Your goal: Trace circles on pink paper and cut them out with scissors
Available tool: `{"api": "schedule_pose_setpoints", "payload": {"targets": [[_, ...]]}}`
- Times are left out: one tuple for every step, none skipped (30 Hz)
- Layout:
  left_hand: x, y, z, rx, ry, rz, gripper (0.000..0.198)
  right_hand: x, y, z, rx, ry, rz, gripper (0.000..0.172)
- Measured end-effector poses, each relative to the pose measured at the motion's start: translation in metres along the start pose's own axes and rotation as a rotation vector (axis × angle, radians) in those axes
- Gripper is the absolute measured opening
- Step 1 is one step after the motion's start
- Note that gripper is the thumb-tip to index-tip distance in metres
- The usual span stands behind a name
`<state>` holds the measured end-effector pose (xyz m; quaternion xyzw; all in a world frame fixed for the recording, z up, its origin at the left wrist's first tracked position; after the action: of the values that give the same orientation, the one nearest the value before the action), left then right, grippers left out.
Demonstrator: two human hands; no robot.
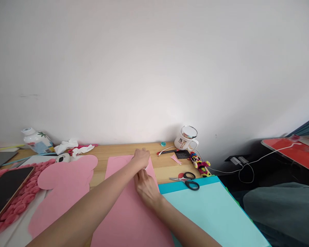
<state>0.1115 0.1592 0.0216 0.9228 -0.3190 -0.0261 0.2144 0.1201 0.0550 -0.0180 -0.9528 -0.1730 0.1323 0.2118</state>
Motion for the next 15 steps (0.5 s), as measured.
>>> {"api": "schedule_pose_setpoints", "payload": {"targets": [[0.001, 0.003, 0.0, 0.008, 0.002, -0.004, 0.032, 0.01, 0.009, -0.009, -0.012, -0.013, 0.003, 0.025], [0.002, 0.006, 0.0, 0.016, 0.008, -0.01, 0.032, 0.021, 0.016, -0.018, -0.026, -0.045, 0.011, 0.027], [0.003, 0.009, 0.001, 0.023, 0.016, -0.019, 0.032, 0.034, 0.021, -0.028, -0.03, -0.165, 0.057, 0.027], [0.004, 0.012, 0.001, 0.03, 0.026, -0.031, 0.033, 0.05, 0.024, -0.039, -0.016, -0.276, 0.138, 0.024], [0.005, 0.015, 0.002, 0.037, 0.036, -0.043, 0.036, 0.064, 0.024, -0.049, 0.003, -0.297, 0.188, 0.022], [0.006, 0.017, 0.002, 0.045, 0.045, -0.054, 0.039, 0.077, 0.021, -0.057, 0.011, -0.312, 0.238, 0.021], [0.006, 0.019, 0.003, 0.053, 0.052, -0.065, 0.043, 0.09, 0.015, -0.063, 0.002, -0.387, 0.341, 0.019], [0.007, 0.021, 0.004, 0.061, 0.057, -0.076, 0.048, 0.102, 0.007, -0.068, -0.004, -0.467, 0.426, 0.018], [0.007, 0.022, 0.005, 0.069, 0.06, -0.087, 0.051, 0.111, -0.004, -0.072, -0.004, -0.533, 0.483, 0.018], [0.008, 0.022, 0.006, 0.075, 0.061, -0.097, 0.053, 0.116, -0.016, -0.073, -0.041, -0.58, 0.517, 0.018], [0.008, 0.023, 0.007, 0.079, 0.06, -0.105, 0.054, 0.119, -0.029, -0.072, -0.093, -0.619, 0.526, 0.019], [0.008, 0.023, 0.008, 0.082, 0.057, -0.109, 0.054, 0.119, -0.043, -0.069, -0.167, -0.651, 0.518, 0.02], [0.009, 0.023, 0.009, 0.084, 0.052, -0.109, 0.055, 0.116, -0.057, -0.065, -0.256, -0.669, 0.488, 0.021], [0.009, 0.023, 0.01, 0.085, 0.047, -0.104, 0.055, 0.111, -0.07, -0.06, -0.318, -0.675, 0.461, 0.021], [0.009, 0.022, 0.012, 0.086, 0.042, -0.097, 0.055, 0.106, -0.082, -0.054, -0.369, -0.675, 0.434, 0.02]]}}
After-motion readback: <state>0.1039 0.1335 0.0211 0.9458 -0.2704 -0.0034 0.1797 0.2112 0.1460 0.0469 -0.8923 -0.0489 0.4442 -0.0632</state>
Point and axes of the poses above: each hand's wrist, its own y-axis away from the middle knuckle, its own z-axis out of the palm, x = y × z, the point moved 4 cm from there along -y, towards the middle knuckle, and after that the axes turned 11 degrees about z, right-handed, at the moved point
